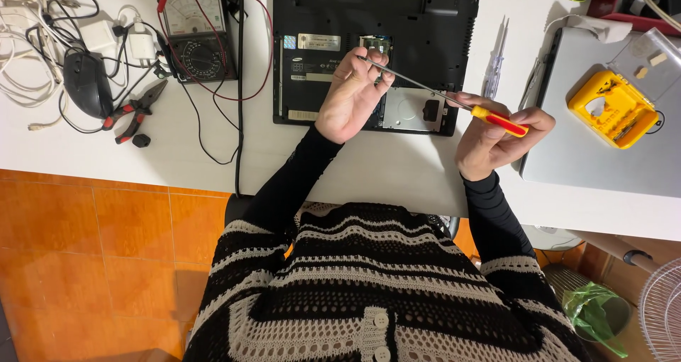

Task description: The person uses a screwdriver to unscrew and remove components from the bottom of an opened laptop, repositioning the laptop and handling internal parts such as the drive bay and memory area while working at a cluttered desk.

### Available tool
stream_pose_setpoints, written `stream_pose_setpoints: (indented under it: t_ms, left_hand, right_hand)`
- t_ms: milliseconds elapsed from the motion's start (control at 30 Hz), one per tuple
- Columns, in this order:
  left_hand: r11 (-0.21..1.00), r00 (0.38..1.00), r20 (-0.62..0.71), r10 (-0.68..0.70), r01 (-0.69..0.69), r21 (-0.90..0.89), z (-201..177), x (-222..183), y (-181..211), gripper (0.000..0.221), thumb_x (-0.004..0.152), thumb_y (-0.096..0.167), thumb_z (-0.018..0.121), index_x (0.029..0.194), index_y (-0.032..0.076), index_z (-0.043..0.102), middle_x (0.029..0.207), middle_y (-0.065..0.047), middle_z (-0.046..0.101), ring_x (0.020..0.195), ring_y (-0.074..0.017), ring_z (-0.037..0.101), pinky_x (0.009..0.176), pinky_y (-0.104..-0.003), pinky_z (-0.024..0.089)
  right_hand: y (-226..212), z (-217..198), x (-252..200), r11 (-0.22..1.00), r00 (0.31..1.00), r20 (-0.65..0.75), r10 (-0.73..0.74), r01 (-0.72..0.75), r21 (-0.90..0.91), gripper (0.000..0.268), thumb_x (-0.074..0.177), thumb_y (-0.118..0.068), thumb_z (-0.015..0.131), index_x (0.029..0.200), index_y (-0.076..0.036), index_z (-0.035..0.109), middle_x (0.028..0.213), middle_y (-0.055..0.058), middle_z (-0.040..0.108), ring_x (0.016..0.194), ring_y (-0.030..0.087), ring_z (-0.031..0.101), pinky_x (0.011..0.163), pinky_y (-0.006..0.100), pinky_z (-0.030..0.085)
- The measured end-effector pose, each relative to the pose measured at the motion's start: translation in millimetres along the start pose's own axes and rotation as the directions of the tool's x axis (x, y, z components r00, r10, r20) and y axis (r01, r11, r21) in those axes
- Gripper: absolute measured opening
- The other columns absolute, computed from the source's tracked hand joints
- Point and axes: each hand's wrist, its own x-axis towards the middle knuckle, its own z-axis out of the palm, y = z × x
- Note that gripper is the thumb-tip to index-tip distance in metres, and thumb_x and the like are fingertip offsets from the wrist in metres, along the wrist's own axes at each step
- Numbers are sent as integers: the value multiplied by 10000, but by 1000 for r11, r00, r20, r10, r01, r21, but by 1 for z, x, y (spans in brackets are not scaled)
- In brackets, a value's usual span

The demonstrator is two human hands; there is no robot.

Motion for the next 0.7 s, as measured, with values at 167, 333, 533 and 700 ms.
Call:
stream_pose_setpoints:
  t_ms: [167,333,533,700]
  left_hand:
    - [1000,999,-32,-24,23,-17,4,1,2,164,1081,48,610,1094,186,697,1188,9,628,1226,-167,531,1079,-392,432]
    - [1000,1000,15,-16,15,5,2,1,1,207,1083,-2,616,1077,188,700,1195,21,625,1224,-155,523,1070,-378,420]
    - [1000,1000,-23,-21,22,19,1,1,1,104,1093,134,616,1100,189,704,1180,8,635,1216,-158,527,1049,-385,427]
    - [999,1000,-14,-19,19,26,1,2,-1,91,1094,192,620,1117,195,707,1183,13,635,1205,-150,523,1043,-379,426]
  right_hand:
    - [4,-1,-2,1000,1000,15,-15,15,2,397,1120,-343,564,1201,-118,247,1127,194,609,952,385,760,866,581,634]
    - [6,-3,-3,999,999,-20,-42,41,-14,411,1104,-340,585,1187,-110,254,1138,151,541,919,379,769,836,572,638]
    - [7,-4,-4,998,999,-14,-52,52,21,404,1105,-326,583,1191,-111,252,1136,151,549,913,372,764,842,592,633]
    - [6,-3,-4,998,998,-21,-64,64,14,402,1105,-317,582,1192,-107,250,1145,145,529,906,369,765,839,593,634]
